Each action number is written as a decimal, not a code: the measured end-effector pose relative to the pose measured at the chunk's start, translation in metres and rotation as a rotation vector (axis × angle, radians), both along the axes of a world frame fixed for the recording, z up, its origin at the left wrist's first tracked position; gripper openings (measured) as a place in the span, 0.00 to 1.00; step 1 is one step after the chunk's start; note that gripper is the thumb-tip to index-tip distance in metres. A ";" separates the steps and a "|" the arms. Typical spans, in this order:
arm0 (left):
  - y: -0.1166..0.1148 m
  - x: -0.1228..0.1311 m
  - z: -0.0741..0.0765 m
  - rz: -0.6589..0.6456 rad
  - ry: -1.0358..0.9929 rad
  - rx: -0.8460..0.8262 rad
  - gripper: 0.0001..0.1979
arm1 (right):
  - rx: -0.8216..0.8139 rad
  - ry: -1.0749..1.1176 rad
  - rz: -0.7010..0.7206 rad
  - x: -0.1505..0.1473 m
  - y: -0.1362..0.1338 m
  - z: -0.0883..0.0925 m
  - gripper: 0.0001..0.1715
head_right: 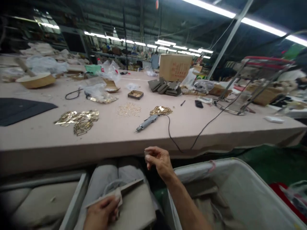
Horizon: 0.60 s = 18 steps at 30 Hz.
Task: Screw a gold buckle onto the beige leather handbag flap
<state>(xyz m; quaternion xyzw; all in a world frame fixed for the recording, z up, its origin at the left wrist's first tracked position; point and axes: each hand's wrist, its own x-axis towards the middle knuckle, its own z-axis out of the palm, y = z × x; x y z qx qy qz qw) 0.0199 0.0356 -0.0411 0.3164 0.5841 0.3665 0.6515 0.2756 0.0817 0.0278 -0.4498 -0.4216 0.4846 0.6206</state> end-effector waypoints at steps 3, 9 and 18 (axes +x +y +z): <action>-0.002 0.000 0.003 0.033 -0.001 0.039 0.22 | -0.155 0.064 0.028 -0.043 -0.021 -0.032 0.17; -0.006 0.000 0.005 0.047 -0.016 0.072 0.17 | -0.287 0.062 0.146 -0.080 -0.035 -0.052 0.20; -0.013 -0.007 0.002 0.023 -0.106 0.120 0.12 | -0.256 -0.143 0.262 -0.099 -0.046 -0.053 0.18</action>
